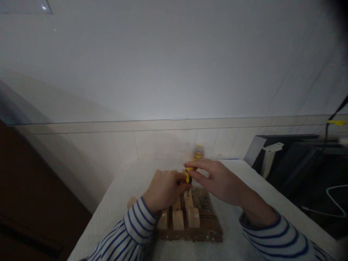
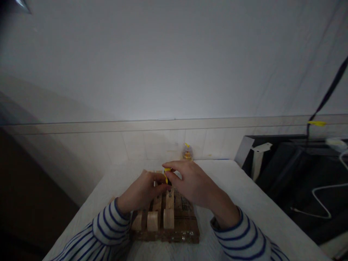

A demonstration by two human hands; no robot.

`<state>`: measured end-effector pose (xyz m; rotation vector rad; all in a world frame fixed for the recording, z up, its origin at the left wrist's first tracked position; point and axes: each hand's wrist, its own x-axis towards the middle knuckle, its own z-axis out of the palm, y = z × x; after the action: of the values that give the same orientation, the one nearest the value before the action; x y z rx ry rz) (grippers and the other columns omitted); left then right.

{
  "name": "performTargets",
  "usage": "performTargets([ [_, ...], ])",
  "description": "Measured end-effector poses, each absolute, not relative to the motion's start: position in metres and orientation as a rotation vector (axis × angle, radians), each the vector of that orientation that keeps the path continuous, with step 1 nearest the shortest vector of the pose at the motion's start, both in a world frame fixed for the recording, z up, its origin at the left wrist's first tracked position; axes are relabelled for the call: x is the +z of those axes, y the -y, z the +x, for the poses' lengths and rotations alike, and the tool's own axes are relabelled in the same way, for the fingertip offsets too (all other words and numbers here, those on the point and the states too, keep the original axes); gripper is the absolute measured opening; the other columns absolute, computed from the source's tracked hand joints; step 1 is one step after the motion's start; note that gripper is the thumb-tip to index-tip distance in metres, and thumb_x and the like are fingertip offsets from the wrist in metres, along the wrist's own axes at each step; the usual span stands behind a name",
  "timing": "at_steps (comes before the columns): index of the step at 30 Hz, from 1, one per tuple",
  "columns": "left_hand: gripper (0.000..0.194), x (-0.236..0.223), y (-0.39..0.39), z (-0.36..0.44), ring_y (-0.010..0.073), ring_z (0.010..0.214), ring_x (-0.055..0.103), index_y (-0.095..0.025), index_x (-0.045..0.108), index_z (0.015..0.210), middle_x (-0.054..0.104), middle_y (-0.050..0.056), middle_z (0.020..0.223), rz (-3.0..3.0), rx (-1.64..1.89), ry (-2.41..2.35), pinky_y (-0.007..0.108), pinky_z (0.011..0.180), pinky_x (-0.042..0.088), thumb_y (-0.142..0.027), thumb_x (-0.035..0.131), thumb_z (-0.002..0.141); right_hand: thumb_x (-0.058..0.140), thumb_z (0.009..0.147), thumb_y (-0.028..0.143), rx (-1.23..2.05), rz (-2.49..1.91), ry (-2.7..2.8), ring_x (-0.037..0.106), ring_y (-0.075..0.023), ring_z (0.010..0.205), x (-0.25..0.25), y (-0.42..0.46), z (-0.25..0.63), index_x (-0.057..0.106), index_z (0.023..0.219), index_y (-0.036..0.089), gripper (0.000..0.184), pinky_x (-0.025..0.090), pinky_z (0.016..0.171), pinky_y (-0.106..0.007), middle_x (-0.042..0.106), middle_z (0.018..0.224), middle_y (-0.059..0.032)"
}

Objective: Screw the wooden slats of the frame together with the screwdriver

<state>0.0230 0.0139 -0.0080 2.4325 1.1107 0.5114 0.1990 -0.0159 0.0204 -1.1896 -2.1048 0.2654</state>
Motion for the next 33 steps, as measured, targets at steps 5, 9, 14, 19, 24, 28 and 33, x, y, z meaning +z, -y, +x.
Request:
performTargets([
  [5, 0.024, -0.0050, -0.0119, 0.0231, 0.0160, 0.070, 0.057, -0.020, 0.066, 0.089, 0.066, 0.003, 0.076, 2.450, 0.508, -1.086, 0.024, 0.064, 0.040, -0.034, 0.047, 0.083, 0.050, 0.084, 0.025, 0.252, -1.171, 2.120, 0.060, -0.0176, 0.088, 0.0213, 0.0141, 0.1997, 0.063, 0.099, 0.020, 0.021, 0.046, 0.076, -0.032, 0.068, 0.095, -0.0044],
  [9, 0.023, -0.0029, -0.0103, 0.0241, 0.0160, 0.070, 0.057, -0.020, 0.065, 0.092, 0.066, 0.003, 0.076, 2.455, 0.495, -1.083, 0.025, 0.066, 0.040, -0.031, 0.047, 0.083, 0.052, 0.084, 0.027, 0.236, -1.182, 2.117, 0.060, -0.0161, 0.080, 0.0227, 0.0141, 0.2003, 0.064, 0.096, 0.020, 0.019, 0.045, 0.072, -0.030, 0.068, 0.088, -0.0033],
  [14, 0.023, -0.0017, -0.0096, 0.0253, 0.0156, 0.069, 0.056, -0.017, 0.065, 0.091, 0.065, 0.003, 0.076, 2.453, 0.488, -1.019, 0.025, 0.067, 0.041, -0.027, 0.046, 0.083, 0.054, 0.083, 0.031, 0.262, -1.231, 2.100, 0.059, -0.0145, 0.073, 0.0232, 0.0136, 0.2009, 0.063, 0.093, 0.020, 0.017, 0.044, 0.066, -0.028, 0.066, 0.083, -0.0023],
  [19, 0.022, -0.0037, -0.0106, 0.0253, 0.0156, 0.070, 0.056, -0.019, 0.064, 0.093, 0.066, 0.003, 0.078, 2.452, 0.503, -1.003, 0.025, 0.067, 0.041, -0.025, 0.046, 0.083, 0.054, 0.083, 0.033, 0.263, -1.232, 2.108, 0.057, -0.0144, 0.072, 0.0228, 0.0134, 0.2010, 0.062, 0.090, 0.020, 0.017, 0.042, 0.064, -0.027, 0.064, 0.080, -0.0020],
  [24, 0.021, -0.0049, -0.0109, 0.0258, 0.0149, 0.068, 0.056, -0.019, 0.064, 0.093, 0.065, 0.001, 0.074, 2.463, 0.519, -0.976, 0.024, 0.064, 0.040, -0.023, 0.045, 0.083, 0.055, 0.082, 0.033, 0.271, -1.258, 2.106, 0.056, -0.0141, 0.070, 0.0240, 0.0137, 0.2005, 0.061, 0.087, 0.019, 0.016, 0.041, 0.064, -0.028, 0.063, 0.077, -0.0014],
  [28, 0.020, -0.0060, -0.0108, 0.0251, 0.0146, 0.068, 0.056, -0.022, 0.065, 0.093, 0.065, 0.000, 0.075, 2.460, 0.550, -1.007, 0.024, 0.063, 0.039, -0.024, 0.048, 0.082, 0.056, 0.081, 0.032, 0.280, -1.261, 2.105, 0.056, -0.0142, 0.071, 0.0245, 0.0134, 0.2009, 0.061, 0.085, 0.019, 0.014, 0.041, 0.064, -0.027, 0.063, 0.077, -0.0011],
  [33, 0.023, -0.0099, -0.0140, 0.0249, 0.0152, 0.067, 0.056, -0.025, 0.065, 0.096, 0.066, 0.000, 0.077, 2.397, 0.626, -1.087, 0.023, 0.061, 0.039, -0.036, 0.053, 0.080, 0.055, 0.082, 0.033, 0.269, -1.269, 2.095, 0.057, -0.0148, 0.070, 0.0242, 0.0132, 0.1991, 0.061, 0.086, 0.019, 0.016, 0.042, 0.064, -0.028, 0.063, 0.076, -0.0014],
])
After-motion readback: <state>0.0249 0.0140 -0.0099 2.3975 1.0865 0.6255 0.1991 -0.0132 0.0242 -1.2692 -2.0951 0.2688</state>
